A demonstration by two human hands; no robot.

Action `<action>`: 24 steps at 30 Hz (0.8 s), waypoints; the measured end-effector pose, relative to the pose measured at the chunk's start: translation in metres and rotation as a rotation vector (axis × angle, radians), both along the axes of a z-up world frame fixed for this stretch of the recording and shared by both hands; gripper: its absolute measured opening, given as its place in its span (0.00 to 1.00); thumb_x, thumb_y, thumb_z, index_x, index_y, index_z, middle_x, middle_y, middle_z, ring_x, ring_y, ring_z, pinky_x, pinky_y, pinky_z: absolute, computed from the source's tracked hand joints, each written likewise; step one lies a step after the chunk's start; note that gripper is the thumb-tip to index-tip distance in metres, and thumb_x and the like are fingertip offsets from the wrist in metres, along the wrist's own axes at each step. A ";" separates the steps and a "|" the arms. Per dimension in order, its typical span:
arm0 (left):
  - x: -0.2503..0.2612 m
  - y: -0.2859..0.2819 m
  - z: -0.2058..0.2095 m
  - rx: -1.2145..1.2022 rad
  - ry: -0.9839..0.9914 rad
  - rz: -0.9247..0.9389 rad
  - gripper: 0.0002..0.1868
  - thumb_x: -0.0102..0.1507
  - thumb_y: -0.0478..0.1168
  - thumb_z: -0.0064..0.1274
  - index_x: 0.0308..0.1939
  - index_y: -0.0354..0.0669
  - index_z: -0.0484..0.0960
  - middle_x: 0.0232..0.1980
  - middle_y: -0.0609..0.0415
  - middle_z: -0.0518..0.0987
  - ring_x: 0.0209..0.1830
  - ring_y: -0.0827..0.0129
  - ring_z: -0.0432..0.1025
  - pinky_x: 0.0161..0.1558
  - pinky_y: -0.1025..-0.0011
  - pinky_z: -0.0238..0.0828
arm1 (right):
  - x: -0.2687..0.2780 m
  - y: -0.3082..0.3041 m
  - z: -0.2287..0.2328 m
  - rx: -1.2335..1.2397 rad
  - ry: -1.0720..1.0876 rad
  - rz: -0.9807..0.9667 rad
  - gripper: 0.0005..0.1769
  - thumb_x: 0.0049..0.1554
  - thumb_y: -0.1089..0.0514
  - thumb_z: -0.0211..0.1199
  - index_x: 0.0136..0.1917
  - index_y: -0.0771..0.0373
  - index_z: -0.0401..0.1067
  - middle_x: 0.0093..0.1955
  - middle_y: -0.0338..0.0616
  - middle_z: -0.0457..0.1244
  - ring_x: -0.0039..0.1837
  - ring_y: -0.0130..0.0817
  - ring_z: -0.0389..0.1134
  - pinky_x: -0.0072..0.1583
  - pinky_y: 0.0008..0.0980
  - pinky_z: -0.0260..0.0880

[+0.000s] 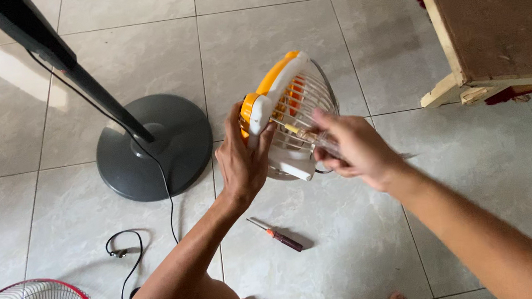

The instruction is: The person disassembles a small yellow and white electric fan using a screwdriver. They remove the front grille, the fan blades, and the rear grille, placing the parts on the floor.

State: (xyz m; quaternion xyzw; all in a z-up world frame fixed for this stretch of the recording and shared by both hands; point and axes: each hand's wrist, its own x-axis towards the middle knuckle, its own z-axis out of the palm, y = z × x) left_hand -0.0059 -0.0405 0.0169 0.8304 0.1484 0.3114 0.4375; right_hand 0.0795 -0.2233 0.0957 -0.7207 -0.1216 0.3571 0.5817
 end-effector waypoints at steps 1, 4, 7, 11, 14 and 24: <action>0.001 0.001 0.001 0.005 0.001 0.016 0.34 0.66 0.48 0.60 0.70 0.41 0.62 0.47 0.38 0.85 0.39 0.50 0.84 0.36 0.59 0.82 | 0.003 -0.004 0.004 -0.002 0.154 0.022 0.27 0.61 0.39 0.52 0.44 0.67 0.74 0.25 0.35 0.59 0.22 0.19 0.51 0.22 0.21 0.45; -0.002 -0.001 0.001 0.073 -0.034 0.009 0.35 0.65 0.48 0.60 0.70 0.42 0.62 0.48 0.38 0.84 0.40 0.49 0.84 0.37 0.59 0.82 | 0.003 -0.008 0.001 0.060 0.308 0.081 0.25 0.63 0.41 0.52 0.43 0.67 0.72 0.23 0.30 0.51 0.22 0.18 0.46 0.23 0.21 0.40; -0.002 0.000 0.002 0.036 -0.026 -0.028 0.34 0.67 0.48 0.59 0.71 0.42 0.61 0.49 0.39 0.84 0.41 0.51 0.84 0.37 0.61 0.83 | 0.001 -0.004 -0.001 0.091 0.247 0.085 0.23 0.64 0.44 0.55 0.44 0.68 0.73 0.24 0.28 0.48 0.25 0.18 0.45 0.25 0.22 0.41; -0.002 0.000 0.002 0.015 -0.001 0.003 0.34 0.66 0.47 0.61 0.70 0.43 0.62 0.47 0.41 0.85 0.39 0.52 0.84 0.36 0.61 0.83 | -0.003 0.003 0.006 0.028 0.125 0.022 0.22 0.63 0.46 0.58 0.43 0.69 0.75 0.25 0.28 0.49 0.26 0.18 0.46 0.27 0.22 0.43; -0.002 0.000 0.000 0.093 -0.052 -0.003 0.34 0.67 0.47 0.61 0.70 0.42 0.62 0.47 0.41 0.85 0.40 0.52 0.84 0.37 0.60 0.82 | -0.008 0.000 0.011 -0.249 -0.768 0.111 0.22 0.63 0.45 0.60 0.41 0.66 0.78 0.20 0.28 0.54 0.25 0.16 0.51 0.28 0.20 0.50; -0.004 -0.003 -0.001 0.047 -0.040 -0.013 0.34 0.67 0.45 0.59 0.71 0.39 0.61 0.48 0.39 0.85 0.40 0.52 0.84 0.38 0.60 0.82 | -0.004 -0.001 -0.007 -0.217 -0.733 0.101 0.23 0.65 0.45 0.58 0.45 0.67 0.81 0.22 0.33 0.58 0.25 0.24 0.58 0.28 0.22 0.53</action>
